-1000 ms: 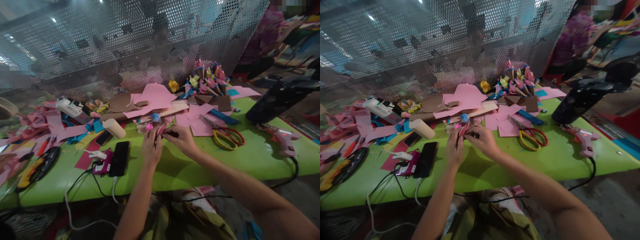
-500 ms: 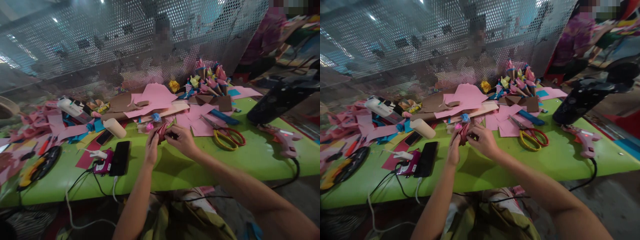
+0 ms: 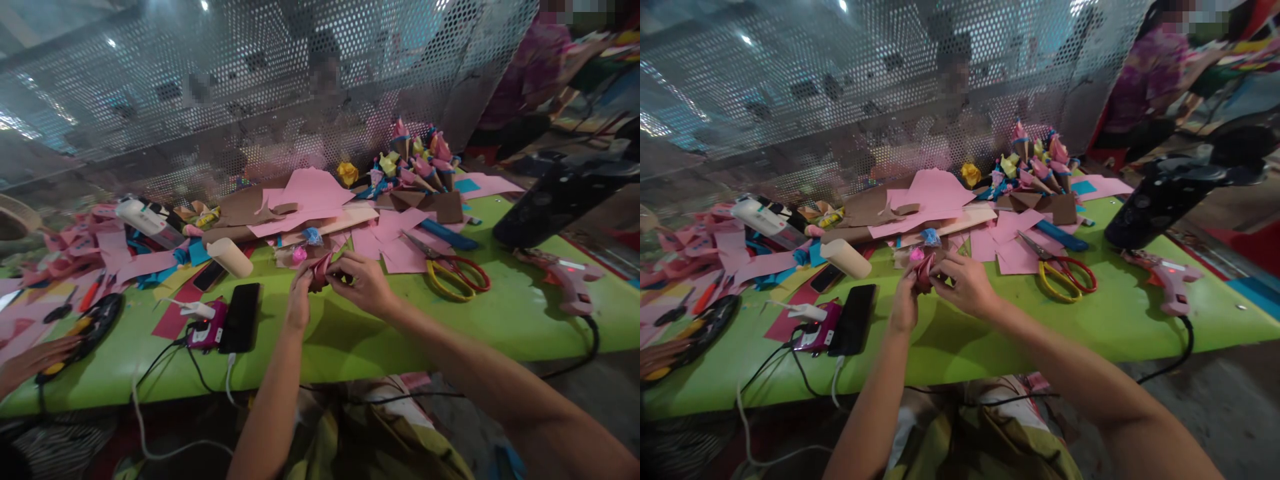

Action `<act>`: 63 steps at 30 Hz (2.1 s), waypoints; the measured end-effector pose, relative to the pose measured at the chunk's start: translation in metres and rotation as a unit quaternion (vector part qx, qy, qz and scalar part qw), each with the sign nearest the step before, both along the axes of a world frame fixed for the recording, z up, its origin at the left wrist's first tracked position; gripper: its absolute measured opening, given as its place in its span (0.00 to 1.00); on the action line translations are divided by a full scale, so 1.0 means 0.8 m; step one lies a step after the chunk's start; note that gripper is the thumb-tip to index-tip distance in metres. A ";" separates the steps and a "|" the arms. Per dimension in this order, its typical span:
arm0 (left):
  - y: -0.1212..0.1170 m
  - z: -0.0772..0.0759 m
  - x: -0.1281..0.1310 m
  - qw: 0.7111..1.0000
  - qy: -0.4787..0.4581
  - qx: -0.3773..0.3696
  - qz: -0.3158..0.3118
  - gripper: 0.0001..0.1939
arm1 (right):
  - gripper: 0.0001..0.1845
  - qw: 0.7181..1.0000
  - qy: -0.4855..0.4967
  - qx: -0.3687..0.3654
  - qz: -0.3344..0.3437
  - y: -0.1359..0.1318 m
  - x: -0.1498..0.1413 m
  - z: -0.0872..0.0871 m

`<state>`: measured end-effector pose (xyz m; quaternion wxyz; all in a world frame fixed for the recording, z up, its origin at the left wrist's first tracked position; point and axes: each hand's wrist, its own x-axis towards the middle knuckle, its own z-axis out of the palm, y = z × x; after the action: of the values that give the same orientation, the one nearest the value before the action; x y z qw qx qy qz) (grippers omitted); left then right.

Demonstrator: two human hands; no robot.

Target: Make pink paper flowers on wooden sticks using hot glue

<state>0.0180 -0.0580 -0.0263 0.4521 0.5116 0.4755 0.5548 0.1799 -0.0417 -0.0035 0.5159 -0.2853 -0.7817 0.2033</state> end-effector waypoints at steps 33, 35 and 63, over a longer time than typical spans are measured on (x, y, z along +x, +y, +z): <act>-0.021 0.003 -0.005 0.968 0.153 0.201 -0.002 0.17 | 0.08 0.993 0.076 -0.058 0.064 0.003 0.007 0.009; -0.024 0.000 -0.006 0.962 0.165 0.217 0.013 0.17 | 0.09 0.994 0.068 -0.048 0.067 0.002 0.008 0.010; -0.006 0.010 0.002 0.995 0.032 0.086 0.046 0.12 | 0.08 0.979 0.076 -0.145 0.120 0.015 0.003 0.006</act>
<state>0.0192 -0.0625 -0.0180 0.3645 0.5439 0.4634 0.5971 0.1826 -0.0296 0.0011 0.4986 -0.2449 -0.7312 0.3959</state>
